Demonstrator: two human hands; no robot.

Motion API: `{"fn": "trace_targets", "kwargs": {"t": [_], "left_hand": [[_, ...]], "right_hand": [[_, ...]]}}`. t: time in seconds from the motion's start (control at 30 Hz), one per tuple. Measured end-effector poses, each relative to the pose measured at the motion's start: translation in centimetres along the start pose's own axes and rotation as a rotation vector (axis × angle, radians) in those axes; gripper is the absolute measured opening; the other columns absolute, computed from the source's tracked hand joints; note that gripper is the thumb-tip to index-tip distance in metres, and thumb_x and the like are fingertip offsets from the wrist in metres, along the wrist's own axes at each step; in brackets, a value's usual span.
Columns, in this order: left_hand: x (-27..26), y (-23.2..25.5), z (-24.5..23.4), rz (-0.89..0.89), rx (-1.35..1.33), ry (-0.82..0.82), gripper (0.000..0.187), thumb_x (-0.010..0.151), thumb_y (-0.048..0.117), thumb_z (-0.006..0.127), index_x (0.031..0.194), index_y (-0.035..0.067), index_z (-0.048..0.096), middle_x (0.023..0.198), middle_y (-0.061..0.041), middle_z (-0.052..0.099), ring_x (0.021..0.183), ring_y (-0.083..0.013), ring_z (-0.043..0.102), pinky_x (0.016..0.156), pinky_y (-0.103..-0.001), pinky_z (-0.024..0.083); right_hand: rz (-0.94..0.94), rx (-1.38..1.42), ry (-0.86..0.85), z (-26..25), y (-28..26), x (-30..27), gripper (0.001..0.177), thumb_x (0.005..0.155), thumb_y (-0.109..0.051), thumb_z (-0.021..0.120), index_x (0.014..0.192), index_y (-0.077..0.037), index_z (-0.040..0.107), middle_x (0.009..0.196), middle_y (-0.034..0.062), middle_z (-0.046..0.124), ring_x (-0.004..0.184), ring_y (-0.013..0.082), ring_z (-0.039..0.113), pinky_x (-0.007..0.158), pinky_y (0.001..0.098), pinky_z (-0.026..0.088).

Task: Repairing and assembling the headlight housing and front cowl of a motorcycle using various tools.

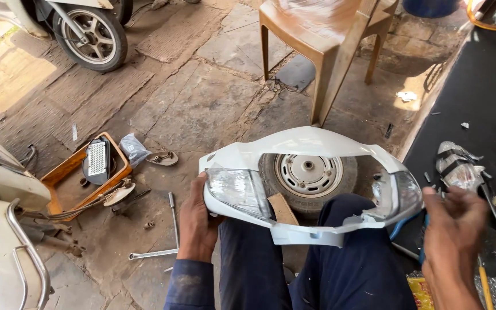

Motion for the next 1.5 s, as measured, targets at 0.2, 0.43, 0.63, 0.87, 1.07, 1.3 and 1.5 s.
{"fn": "trace_targets", "kwargs": {"t": [0.2,0.43,0.63,0.87,1.07,1.3,1.5], "left_hand": [[-0.9,0.1,0.1,0.04,-0.007,0.066,0.041,0.089,0.044,0.07,0.1,0.005,0.072,0.076,-0.001,0.068,0.059,-0.0104,0.059,0.047,-0.028,0.04],[-1.2,-0.1,0.4,0.114,-0.056,0.037,0.041,0.091,0.041,0.071,0.091,0.0,0.074,0.07,-0.003,0.066,0.052,-0.0116,0.053,0.045,-0.029,0.036],[-1.5,0.3,1.0,0.103,-0.162,0.052,0.043,0.09,0.036,0.073,0.094,-0.007,0.073,0.077,-0.007,0.072,0.06,-0.0132,0.064,0.053,-0.03,0.051],[-0.1,-0.7,0.9,0.114,-0.102,0.079,0.044,0.093,0.038,0.074,0.091,-0.007,0.073,0.073,-0.006,0.063,0.054,-0.0123,0.05,0.047,-0.031,0.038],[-0.1,-0.3,1.4,0.134,-0.057,0.103,0.046,0.094,0.037,0.072,0.089,-0.009,0.073,0.075,-0.007,0.067,0.062,-0.0122,0.055,0.056,-0.03,0.042],[0.0,-0.1,1.6,0.106,-0.021,0.135,0.049,0.092,0.038,0.07,0.092,-0.011,0.074,0.081,-0.011,0.072,0.07,-0.0153,0.064,0.068,-0.029,0.051],[-0.4,0.0,1.7,0.105,-0.038,0.126,0.05,0.091,0.038,0.07,0.094,-0.011,0.074,0.083,-0.012,0.072,0.072,-0.016,0.064,0.07,-0.03,0.05]], "right_hand": [[-0.464,-0.073,-0.042,3.7,-7.5,-8.2,0.026,0.102,-0.016,0.072,0.117,0.003,0.063,0.103,0.0113,0.064,0.099,0.0214,0.062,0.095,0.0362,0.05],[-0.286,-0.26,-0.612,10.8,-12.3,-13.4,0.044,0.084,-0.047,0.07,0.103,-0.009,0.079,0.091,0.0089,0.08,0.09,0.0194,0.073,0.084,0.034,0.055],[-0.238,-0.251,-0.673,12.9,-11.3,-12.2,0.049,0.086,-0.048,0.075,0.099,0.0,0.077,0.083,0.0142,0.069,0.085,0.0209,0.065,0.081,0.0322,0.051],[-0.047,0.008,-0.75,14.0,-12.7,-11.5,0.033,0.082,-0.026,0.079,0.1,0.002,0.076,0.086,0.0108,0.072,0.078,0.0152,0.07,0.069,0.0261,0.057],[0.028,0.081,-0.787,14.1,-12.8,-11.1,0.033,0.085,-0.021,0.077,0.101,0.008,0.074,0.083,0.0152,0.074,0.075,0.017,0.072,0.069,0.0297,0.059],[0.051,0.13,-0.779,13.6,-12.3,-10.5,0.027,0.086,-0.019,0.075,0.097,0.006,0.073,0.082,0.0165,0.073,0.075,0.0187,0.071,0.068,0.0319,0.059],[0.044,0.153,-0.761,12.7,-10.9,-10.3,0.017,0.089,-0.015,0.076,0.088,0.0,0.067,0.079,0.0131,0.065,0.072,0.0155,0.063,0.067,0.0304,0.053]]}}
Point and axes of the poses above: each hand's wrist, its own x-axis towards the middle knuckle, its own z-axis out of the palm, y = z × x, the point moved 1 cm from there along x, towards the middle knuckle
